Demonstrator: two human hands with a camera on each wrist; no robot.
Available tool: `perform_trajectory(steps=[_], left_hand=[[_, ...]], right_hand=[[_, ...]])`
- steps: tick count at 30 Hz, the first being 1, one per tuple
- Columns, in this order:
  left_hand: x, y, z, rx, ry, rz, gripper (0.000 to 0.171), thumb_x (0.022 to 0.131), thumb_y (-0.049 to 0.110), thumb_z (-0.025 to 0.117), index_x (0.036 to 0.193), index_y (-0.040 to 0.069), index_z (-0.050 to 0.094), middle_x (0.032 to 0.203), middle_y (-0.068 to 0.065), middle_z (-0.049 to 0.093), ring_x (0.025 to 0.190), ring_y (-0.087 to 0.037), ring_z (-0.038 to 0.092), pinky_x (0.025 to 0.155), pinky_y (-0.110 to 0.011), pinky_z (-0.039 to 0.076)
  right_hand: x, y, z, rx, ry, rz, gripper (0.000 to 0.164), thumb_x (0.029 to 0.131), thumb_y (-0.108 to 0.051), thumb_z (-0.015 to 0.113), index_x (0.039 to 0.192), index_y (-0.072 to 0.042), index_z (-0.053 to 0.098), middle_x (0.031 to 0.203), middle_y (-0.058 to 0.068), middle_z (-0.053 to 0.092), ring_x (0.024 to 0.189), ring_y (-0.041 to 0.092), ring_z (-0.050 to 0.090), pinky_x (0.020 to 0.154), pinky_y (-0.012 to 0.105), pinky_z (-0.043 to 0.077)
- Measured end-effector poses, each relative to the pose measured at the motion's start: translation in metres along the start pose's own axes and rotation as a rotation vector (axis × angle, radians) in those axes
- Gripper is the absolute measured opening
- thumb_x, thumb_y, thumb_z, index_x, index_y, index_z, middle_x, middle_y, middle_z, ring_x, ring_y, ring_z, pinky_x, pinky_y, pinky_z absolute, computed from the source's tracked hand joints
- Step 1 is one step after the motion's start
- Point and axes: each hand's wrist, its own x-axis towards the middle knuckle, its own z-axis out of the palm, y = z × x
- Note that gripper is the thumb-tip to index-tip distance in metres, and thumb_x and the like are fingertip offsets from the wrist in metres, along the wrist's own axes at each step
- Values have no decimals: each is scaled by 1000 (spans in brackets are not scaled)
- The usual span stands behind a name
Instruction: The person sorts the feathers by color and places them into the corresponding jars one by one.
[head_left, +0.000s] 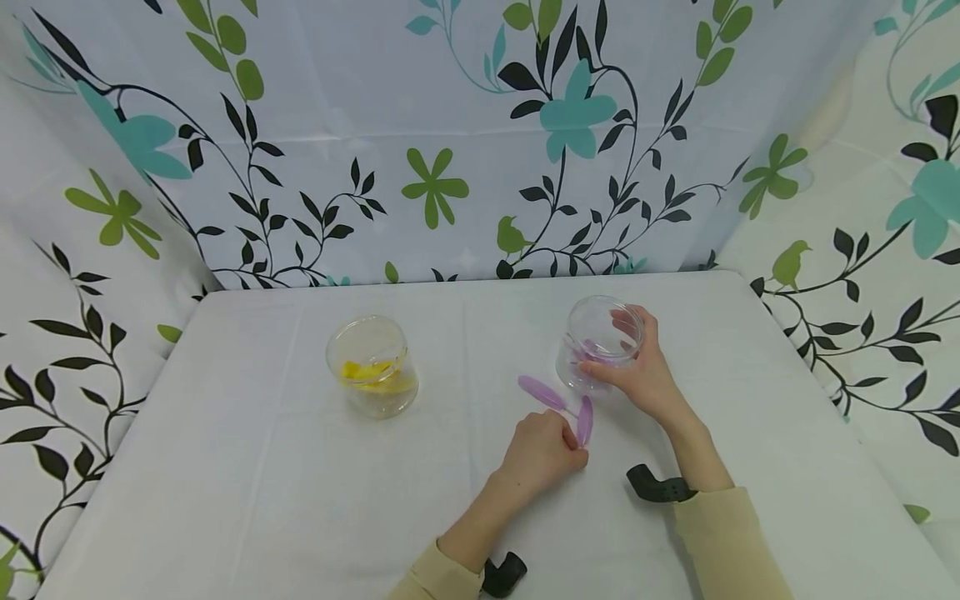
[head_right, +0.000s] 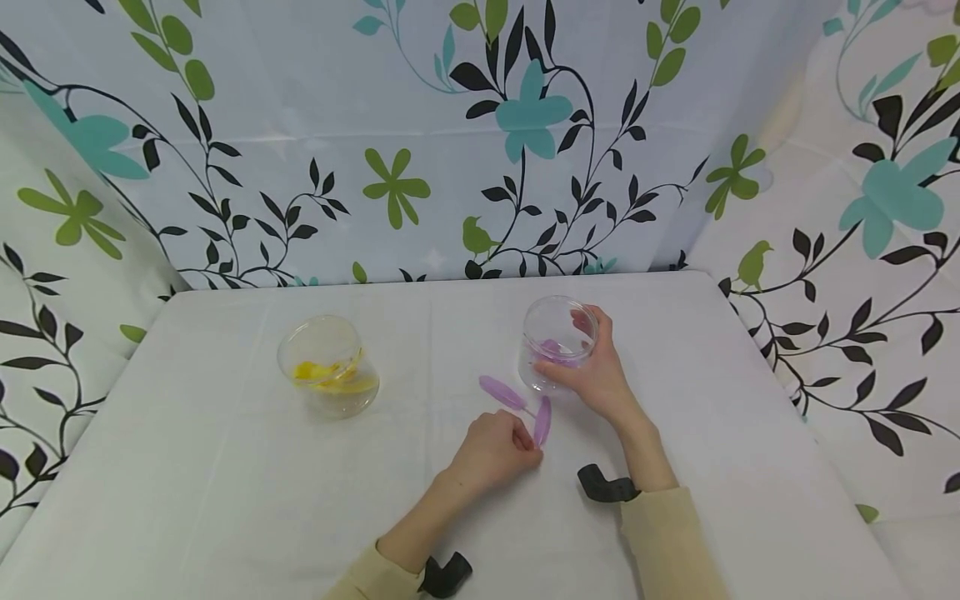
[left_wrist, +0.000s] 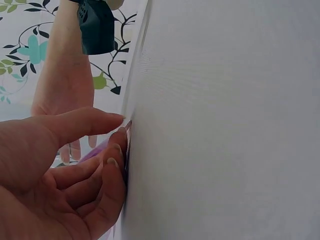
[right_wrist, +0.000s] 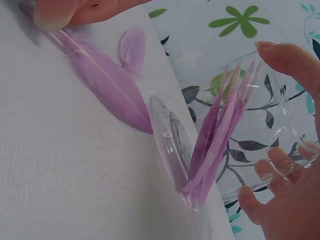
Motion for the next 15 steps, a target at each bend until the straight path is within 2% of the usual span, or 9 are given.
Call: perform_trajectory(steps=[8, 15], left_hand=[[-2, -1, -2, 64, -28, 4, 9, 71, 11, 77, 64, 11, 71, 60, 5, 62, 55, -8, 51, 49, -19, 41], [0, -7, -12, -5, -154, -32, 9, 76, 17, 76, 69, 13, 72, 62, 10, 60, 57, -5, 50, 53, -20, 44]], right_hand=[[0, -2, -1, 18, -4, 4, 103, 79, -26, 86, 151, -17, 13, 156, 14, 34, 147, 30, 30, 118, 59, 28], [-1, -4, -1, 15, -3, 16, 103, 79, -28, 86, 151, -17, 13, 156, 13, 34, 147, 29, 30, 118, 59, 28]])
